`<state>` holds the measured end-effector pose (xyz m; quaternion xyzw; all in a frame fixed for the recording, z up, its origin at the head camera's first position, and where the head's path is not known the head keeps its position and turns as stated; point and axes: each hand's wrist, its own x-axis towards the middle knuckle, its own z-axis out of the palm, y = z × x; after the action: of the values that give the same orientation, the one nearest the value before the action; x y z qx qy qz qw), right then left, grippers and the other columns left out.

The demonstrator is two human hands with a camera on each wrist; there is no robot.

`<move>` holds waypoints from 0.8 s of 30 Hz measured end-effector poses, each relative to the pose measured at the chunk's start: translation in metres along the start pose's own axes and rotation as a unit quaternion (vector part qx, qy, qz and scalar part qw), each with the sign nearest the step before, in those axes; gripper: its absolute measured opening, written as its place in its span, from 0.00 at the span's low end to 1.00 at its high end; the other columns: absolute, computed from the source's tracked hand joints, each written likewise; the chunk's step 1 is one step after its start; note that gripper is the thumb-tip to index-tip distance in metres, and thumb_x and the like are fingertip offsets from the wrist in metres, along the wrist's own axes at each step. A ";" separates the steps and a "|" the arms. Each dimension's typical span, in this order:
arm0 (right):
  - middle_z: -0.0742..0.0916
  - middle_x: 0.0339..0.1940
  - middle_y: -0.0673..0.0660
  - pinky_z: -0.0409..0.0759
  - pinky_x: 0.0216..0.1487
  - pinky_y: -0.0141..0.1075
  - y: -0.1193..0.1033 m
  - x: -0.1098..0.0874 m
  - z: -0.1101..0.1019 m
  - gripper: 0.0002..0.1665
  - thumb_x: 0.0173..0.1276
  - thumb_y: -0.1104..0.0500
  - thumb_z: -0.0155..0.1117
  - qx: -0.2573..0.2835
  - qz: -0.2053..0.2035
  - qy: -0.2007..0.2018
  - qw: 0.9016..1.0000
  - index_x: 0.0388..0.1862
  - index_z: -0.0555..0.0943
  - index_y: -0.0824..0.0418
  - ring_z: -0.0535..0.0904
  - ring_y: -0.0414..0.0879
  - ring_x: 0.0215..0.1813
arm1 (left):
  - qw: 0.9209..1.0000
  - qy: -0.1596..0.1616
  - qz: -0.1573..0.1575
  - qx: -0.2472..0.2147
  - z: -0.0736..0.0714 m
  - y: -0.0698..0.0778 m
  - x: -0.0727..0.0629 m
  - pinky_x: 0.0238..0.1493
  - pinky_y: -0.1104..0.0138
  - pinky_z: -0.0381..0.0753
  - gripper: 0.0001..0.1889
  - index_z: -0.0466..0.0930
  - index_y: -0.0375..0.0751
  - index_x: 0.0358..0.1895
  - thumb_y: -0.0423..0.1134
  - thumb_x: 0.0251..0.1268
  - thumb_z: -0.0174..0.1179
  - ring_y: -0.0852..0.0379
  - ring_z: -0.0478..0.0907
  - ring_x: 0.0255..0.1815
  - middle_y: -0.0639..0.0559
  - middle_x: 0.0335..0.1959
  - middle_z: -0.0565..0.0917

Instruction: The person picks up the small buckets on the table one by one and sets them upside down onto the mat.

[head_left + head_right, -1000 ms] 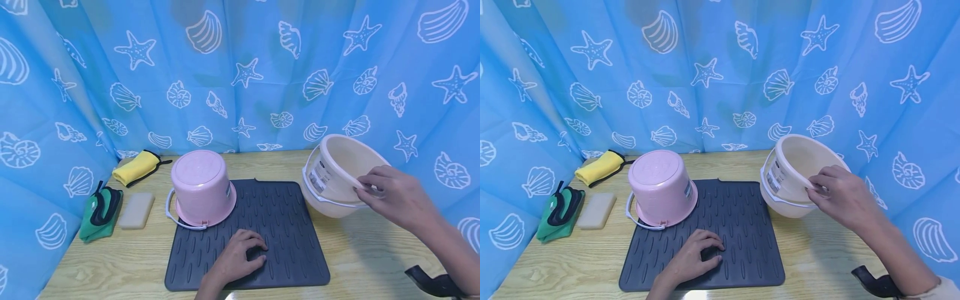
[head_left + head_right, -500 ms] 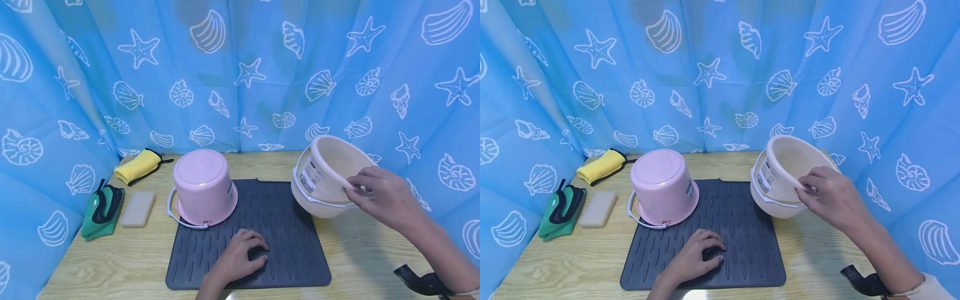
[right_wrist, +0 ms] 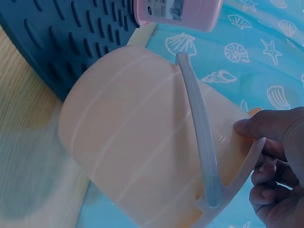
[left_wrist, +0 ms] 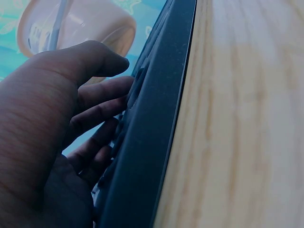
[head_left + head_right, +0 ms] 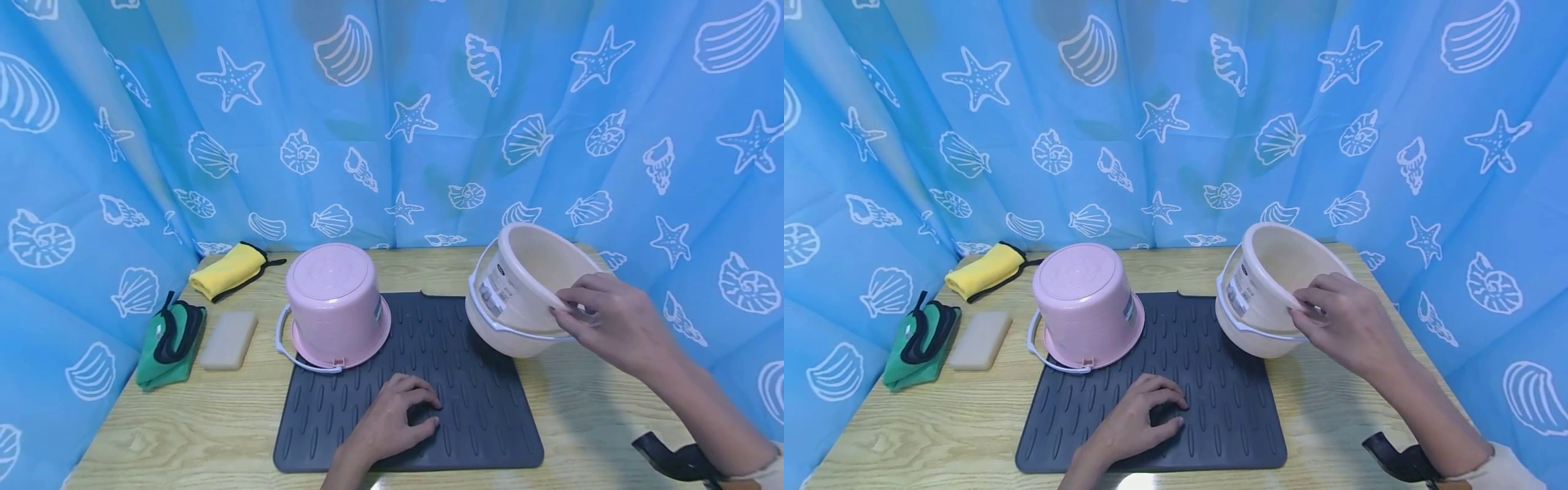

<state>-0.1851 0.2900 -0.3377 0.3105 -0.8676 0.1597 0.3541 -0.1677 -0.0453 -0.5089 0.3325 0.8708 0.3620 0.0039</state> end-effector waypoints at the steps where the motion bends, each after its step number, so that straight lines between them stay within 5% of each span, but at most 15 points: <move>1: 0.85 0.27 0.48 0.71 0.26 0.24 0.000 0.001 0.000 0.25 0.68 0.44 0.56 0.001 0.001 -0.001 1.000 0.30 0.89 0.62 0.77 0.40 0.29 | 1.000 0.001 0.000 0.001 0.000 0.000 0.000 0.60 0.59 0.73 0.06 0.87 0.57 0.43 0.46 0.64 0.67 0.64 0.70 0.55 0.69 0.50 0.79; 5: 0.85 0.28 0.48 0.71 0.26 0.24 -0.002 0.003 0.003 0.10 0.54 0.56 0.70 0.003 0.005 -0.008 1.000 0.31 0.90 0.62 0.77 0.39 0.28 | 1.000 0.002 0.002 0.004 0.000 0.000 0.001 0.60 0.60 0.73 0.06 0.86 0.57 0.42 0.46 0.64 0.67 0.64 0.70 0.55 0.68 0.50 0.79; 8: 0.85 0.28 0.48 0.70 0.27 0.24 -0.002 0.005 0.005 0.09 0.47 0.63 0.73 0.006 0.007 -0.009 1.000 0.31 0.90 0.61 0.76 0.39 0.28 | 1.000 0.003 0.005 0.007 0.000 0.000 0.001 0.60 0.59 0.73 0.06 0.86 0.57 0.42 0.47 0.64 0.67 0.64 0.71 0.55 0.68 0.50 0.79; 24: 0.84 0.27 0.47 0.69 0.27 0.23 -0.008 0.011 0.015 0.11 0.44 0.67 0.75 0.020 0.012 -0.008 1.000 0.30 0.90 0.61 0.73 0.38 0.27 | 1.000 -0.006 -0.002 0.007 -0.001 -0.002 0.002 0.61 0.59 0.72 0.06 0.86 0.58 0.43 0.47 0.65 0.66 0.64 0.70 0.56 0.68 0.51 0.79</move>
<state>-0.1936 0.2723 -0.3402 0.3085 -0.8705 0.1789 0.3391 -0.1705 -0.0463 -0.5091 0.3334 0.8738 0.3539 0.0077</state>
